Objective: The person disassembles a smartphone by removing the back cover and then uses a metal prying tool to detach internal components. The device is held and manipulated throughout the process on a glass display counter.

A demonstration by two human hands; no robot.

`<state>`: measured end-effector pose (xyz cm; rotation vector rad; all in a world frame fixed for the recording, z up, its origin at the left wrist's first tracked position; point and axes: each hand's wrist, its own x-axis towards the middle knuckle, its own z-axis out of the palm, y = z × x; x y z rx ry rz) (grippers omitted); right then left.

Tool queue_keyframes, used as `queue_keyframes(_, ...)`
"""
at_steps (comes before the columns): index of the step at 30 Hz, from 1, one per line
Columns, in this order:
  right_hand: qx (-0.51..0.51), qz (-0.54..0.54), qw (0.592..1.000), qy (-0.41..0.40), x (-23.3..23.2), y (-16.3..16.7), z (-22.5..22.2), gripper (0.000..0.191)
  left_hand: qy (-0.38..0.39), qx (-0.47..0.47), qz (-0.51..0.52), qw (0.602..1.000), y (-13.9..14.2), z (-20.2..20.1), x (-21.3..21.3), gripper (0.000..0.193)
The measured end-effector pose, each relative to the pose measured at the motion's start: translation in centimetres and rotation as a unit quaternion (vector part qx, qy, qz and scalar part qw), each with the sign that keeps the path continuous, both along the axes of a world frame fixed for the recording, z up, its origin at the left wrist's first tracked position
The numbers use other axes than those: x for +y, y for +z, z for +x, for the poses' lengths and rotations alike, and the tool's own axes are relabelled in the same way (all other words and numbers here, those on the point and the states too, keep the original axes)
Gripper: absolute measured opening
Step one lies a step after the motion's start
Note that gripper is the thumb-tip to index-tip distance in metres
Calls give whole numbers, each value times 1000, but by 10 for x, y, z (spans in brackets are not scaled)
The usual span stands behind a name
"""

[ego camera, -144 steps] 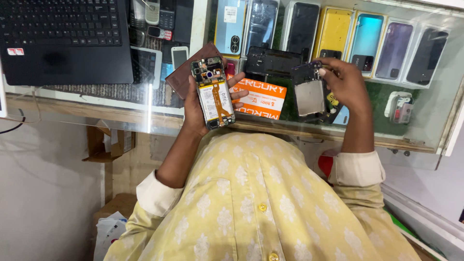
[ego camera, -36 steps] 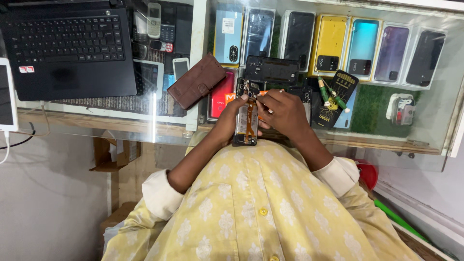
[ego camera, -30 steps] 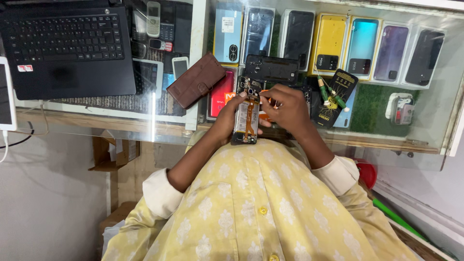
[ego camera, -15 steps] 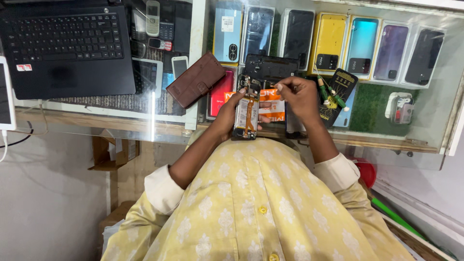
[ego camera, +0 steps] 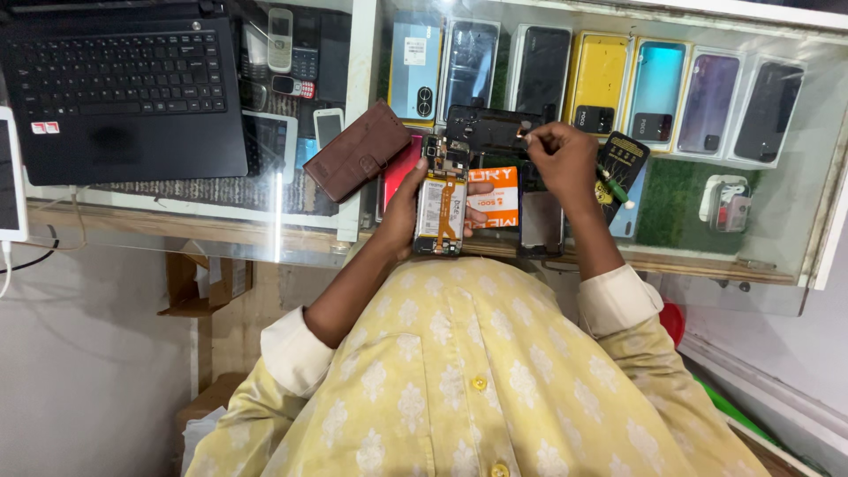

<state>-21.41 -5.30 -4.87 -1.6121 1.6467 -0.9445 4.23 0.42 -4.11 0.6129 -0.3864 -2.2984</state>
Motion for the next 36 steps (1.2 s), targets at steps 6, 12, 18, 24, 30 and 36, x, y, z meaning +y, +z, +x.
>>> queue_keyframes(6,35,-47,998,-12,6,-2,2,6,18,47,-31,998,17,3,3,88)
queue_keyframes(12,-16,-14,999,-38,16,-8,-7,4,51,43,-30,997,24,3,5,94)
queue_keyframes(18,-61,-51,996,-37,29,4,-6,5,51,78,-63,994,31,2,2,95)
queue_keyframes(24,-118,-30,992,-24,40,40,6,6,61,103,-35,992,50,3,1,85)
queue_keyframes(30,-169,-2,986,-14,53,66,25,8,57,115,-26,991,57,0,3,84)
queue_keyframes(36,-319,39,945,61,52,88,50,31,80,135,-31,987,63,1,2,85)
